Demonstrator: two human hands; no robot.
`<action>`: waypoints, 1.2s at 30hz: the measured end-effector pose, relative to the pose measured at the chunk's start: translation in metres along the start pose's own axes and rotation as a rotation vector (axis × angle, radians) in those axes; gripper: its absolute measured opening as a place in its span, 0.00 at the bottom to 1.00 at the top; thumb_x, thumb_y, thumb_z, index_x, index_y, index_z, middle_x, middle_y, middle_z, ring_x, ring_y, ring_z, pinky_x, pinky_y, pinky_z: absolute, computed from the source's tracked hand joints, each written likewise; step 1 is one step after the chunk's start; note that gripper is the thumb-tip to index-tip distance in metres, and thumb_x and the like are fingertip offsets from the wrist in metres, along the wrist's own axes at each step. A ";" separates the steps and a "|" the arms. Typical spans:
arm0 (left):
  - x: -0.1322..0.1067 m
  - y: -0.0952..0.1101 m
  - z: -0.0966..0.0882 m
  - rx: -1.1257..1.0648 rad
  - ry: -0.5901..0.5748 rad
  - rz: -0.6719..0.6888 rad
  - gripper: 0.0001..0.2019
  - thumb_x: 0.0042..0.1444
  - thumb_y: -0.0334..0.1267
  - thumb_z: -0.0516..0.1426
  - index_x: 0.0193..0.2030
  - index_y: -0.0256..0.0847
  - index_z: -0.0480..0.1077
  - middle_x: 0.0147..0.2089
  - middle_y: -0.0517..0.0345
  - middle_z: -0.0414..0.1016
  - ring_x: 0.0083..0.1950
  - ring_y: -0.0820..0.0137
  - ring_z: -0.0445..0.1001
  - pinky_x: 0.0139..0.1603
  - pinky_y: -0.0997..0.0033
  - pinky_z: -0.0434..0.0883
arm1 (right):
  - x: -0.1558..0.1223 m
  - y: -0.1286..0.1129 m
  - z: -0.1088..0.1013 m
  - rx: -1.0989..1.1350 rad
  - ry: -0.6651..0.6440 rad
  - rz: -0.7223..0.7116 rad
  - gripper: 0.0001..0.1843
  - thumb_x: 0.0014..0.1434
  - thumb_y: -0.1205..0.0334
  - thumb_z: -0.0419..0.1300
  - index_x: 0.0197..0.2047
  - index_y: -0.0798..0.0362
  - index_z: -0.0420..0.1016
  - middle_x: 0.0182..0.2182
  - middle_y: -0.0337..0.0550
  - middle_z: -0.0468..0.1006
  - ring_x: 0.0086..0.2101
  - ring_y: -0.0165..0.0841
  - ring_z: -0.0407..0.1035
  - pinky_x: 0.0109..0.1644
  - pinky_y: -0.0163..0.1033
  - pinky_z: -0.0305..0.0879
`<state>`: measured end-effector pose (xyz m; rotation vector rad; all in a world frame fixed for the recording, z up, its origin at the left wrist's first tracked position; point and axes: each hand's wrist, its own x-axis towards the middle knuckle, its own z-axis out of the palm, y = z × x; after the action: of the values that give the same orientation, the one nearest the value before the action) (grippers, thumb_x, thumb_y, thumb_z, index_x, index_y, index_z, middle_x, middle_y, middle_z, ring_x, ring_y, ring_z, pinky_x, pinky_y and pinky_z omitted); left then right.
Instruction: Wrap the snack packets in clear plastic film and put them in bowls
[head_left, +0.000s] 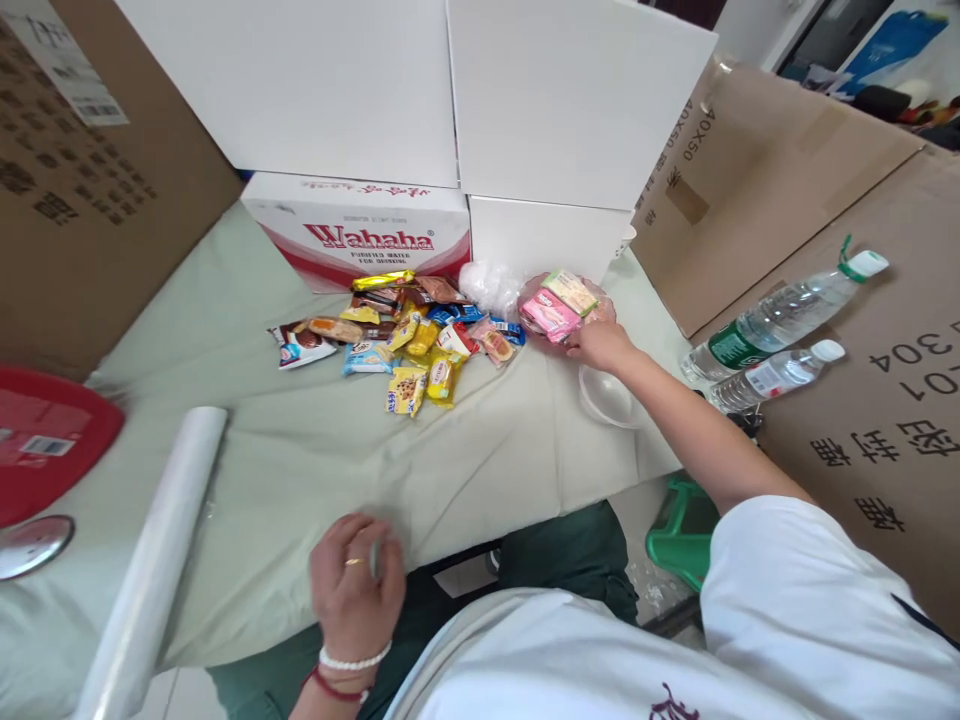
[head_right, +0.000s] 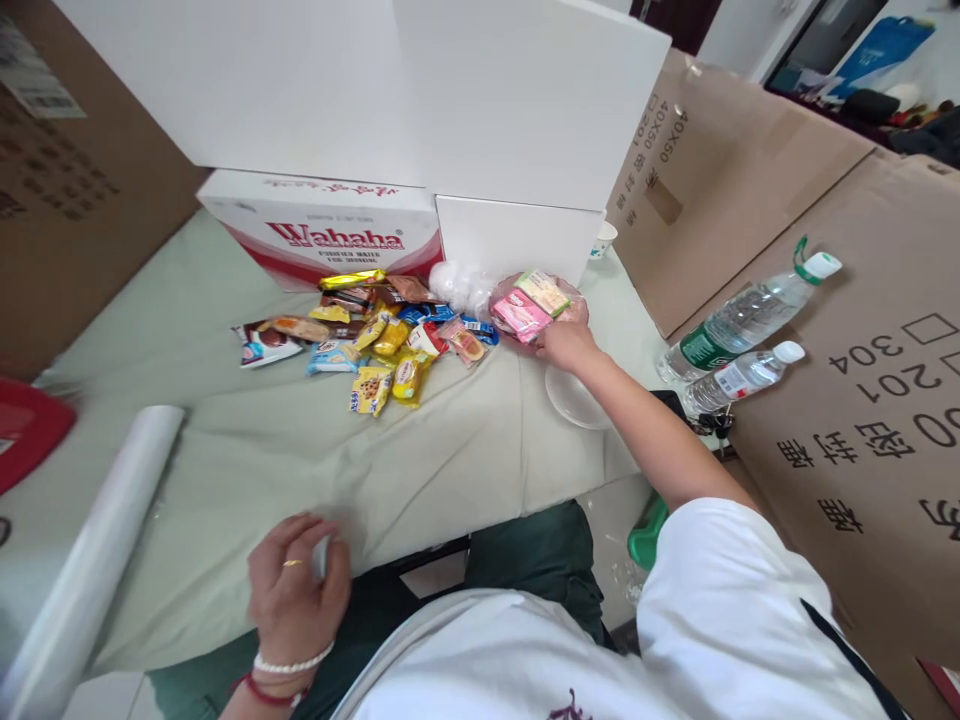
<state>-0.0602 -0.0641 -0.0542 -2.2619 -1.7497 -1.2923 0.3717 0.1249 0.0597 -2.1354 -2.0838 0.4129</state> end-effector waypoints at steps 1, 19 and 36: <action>0.011 0.018 0.005 -0.062 -0.031 0.065 0.09 0.60 0.31 0.59 0.47 0.43 0.74 0.49 0.45 0.77 0.54 0.56 0.77 0.57 0.54 0.75 | -0.001 0.007 -0.004 -0.102 -0.037 0.014 0.09 0.60 0.54 0.68 0.36 0.51 0.83 0.39 0.49 0.83 0.47 0.43 0.73 0.48 0.43 0.69; 0.076 0.204 0.099 -0.216 -0.748 0.708 0.12 0.71 0.35 0.51 0.55 0.38 0.72 0.46 0.48 0.78 0.45 0.64 0.78 0.46 0.61 0.76 | -0.037 0.106 -0.014 -0.301 -0.083 -0.103 0.13 0.62 0.58 0.61 0.47 0.47 0.85 0.48 0.47 0.85 0.48 0.42 0.77 0.48 0.41 0.69; 0.049 -0.043 -0.079 0.385 0.019 -0.277 0.13 0.68 0.44 0.52 0.53 0.54 0.76 0.45 0.61 0.79 0.48 0.57 0.79 0.45 0.54 0.77 | 0.021 -0.025 0.017 -0.038 0.174 -0.013 0.24 0.67 0.65 0.50 0.62 0.57 0.77 0.57 0.59 0.79 0.56 0.49 0.73 0.60 0.48 0.68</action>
<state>-0.1401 -0.0446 0.0077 -1.8452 -2.1422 -0.8959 0.3430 0.1448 0.0482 -2.0933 -2.0232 0.1797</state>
